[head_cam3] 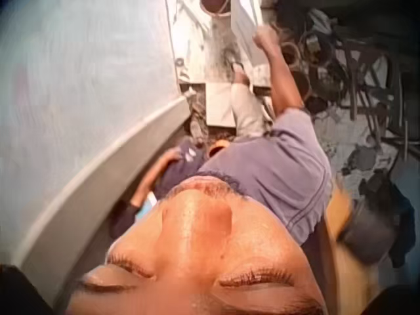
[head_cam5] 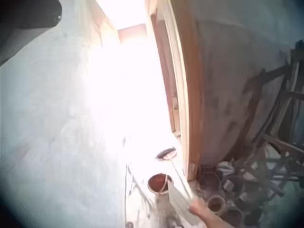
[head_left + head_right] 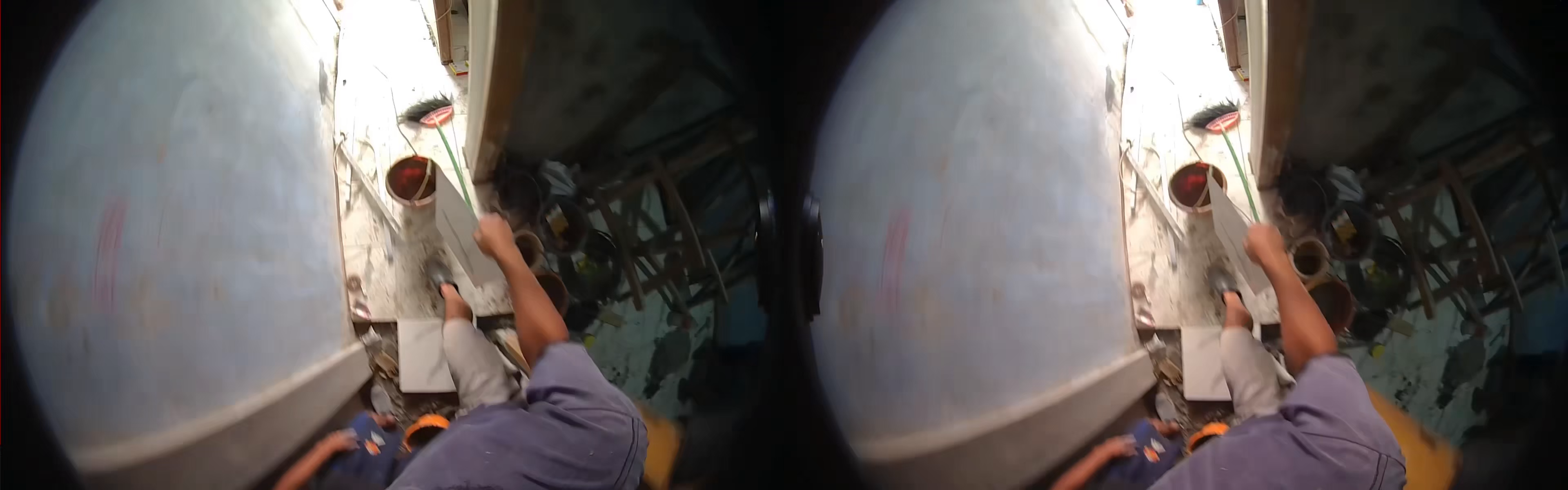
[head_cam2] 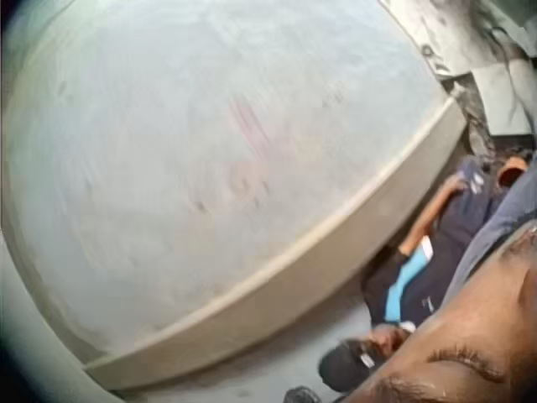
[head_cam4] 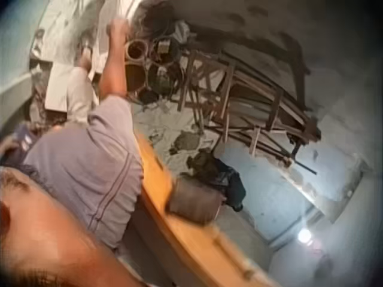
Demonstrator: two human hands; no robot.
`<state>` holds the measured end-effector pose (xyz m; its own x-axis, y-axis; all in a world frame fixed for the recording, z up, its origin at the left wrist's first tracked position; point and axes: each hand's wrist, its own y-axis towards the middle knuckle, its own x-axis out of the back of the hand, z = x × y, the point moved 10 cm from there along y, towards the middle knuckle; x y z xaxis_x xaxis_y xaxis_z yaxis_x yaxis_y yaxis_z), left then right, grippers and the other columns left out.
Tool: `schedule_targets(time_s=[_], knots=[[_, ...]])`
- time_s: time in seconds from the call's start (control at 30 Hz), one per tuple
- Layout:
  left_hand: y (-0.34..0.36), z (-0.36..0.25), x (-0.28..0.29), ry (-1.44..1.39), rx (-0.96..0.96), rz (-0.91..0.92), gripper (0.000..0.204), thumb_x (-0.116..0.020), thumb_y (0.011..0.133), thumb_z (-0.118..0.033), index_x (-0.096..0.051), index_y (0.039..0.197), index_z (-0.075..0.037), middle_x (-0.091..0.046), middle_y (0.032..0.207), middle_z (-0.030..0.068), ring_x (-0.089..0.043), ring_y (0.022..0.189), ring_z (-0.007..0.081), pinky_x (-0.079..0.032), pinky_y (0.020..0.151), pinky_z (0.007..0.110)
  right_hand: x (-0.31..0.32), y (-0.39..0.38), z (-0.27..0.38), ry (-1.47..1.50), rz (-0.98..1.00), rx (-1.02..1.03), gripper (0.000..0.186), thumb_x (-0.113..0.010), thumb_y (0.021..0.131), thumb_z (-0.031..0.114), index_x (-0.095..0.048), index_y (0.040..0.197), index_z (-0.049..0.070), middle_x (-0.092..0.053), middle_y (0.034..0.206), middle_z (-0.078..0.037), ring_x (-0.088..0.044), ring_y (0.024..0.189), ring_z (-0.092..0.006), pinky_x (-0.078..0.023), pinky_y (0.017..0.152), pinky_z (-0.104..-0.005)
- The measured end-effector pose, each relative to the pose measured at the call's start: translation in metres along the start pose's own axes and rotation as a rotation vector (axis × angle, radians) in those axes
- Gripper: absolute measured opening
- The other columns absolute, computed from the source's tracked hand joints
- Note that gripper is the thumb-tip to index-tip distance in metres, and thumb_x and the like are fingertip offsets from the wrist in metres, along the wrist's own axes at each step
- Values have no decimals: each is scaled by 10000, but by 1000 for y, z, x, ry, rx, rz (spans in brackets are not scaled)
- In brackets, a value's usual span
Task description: The person carries a tile out to a ledge and cuts the tile along marked lines using an angle grinder.
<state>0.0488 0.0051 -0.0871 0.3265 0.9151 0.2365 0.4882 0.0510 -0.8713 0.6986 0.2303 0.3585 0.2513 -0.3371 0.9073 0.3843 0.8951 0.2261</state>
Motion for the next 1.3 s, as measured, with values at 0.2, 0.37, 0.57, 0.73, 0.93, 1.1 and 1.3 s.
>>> schedule_targets(time_s=[0.2,0.37,0.57,0.73,0.93,1.1,1.3], knots=[[-65,-18,-116,215,-239,-246,543,-628,816,-380,-558,1233,-40,-607,1143,206,-576,1070,344,-455,923,415,-222,-105,-88,133,289,-236,177,-603,753,186,-655,834,37,-633,764,-229,-621,760,-408,-497,717,-487],[-66,25,46,10,43,-342,553,-643,807,-366,-552,1235,-28,-612,1121,219,-592,1038,349,-462,909,415,-229,-46,-78,130,380,-362,215,-654,746,205,-641,821,4,-634,765,-229,-624,785,-406,-500,730,-476],[-61,48,207,-269,273,-512,566,-660,797,-350,-544,1237,-13,-618,1095,235,-611,998,354,-469,893,416,-185,25,-58,77,431,-381,221,-647,760,240,-656,850,39,-648,787,-207,-635,800,-387,-503,740,-464],[-107,-40,463,-593,204,-632,642,-717,760,-311,-498,1264,22,-615,1063,280,-637,937,361,-486,842,418,-154,71,-38,-64,444,-435,235,-629,780,242,-671,932,69,-659,831,-188,-639,831,-369,-505,758,-451],[-87,-127,869,-272,-272,-1029,535,-669,821,-198,-471,1292,-38,-640,1056,228,-655,913,305,-516,771,374,-124,111,-5,39,264,-605,257,-633,796,268,-672,956,71,-661,851,-186,-640,841,-360,-510,766,-438],[-82,-193,1093,-198,-464,-1088,457,-599,841,-155,-496,1216,87,-629,1034,266,-640,892,351,-497,777,361,-133,124,9,40,151,-788,264,-578,776,250,-663,818,3,-648,815,-226,-637,828,-387,-496,744,-490],[-63,-32,1175,-26,-104,-1485,481,-598,789,-444,-667,972,-4,-613,1131,185,-574,1040,343,-445,923,420,-252,180,-28,59,238,-833,186,-574,727,133,-675,798,-7,-660,814,-227,-655,786,-374,-510,697,-479]])
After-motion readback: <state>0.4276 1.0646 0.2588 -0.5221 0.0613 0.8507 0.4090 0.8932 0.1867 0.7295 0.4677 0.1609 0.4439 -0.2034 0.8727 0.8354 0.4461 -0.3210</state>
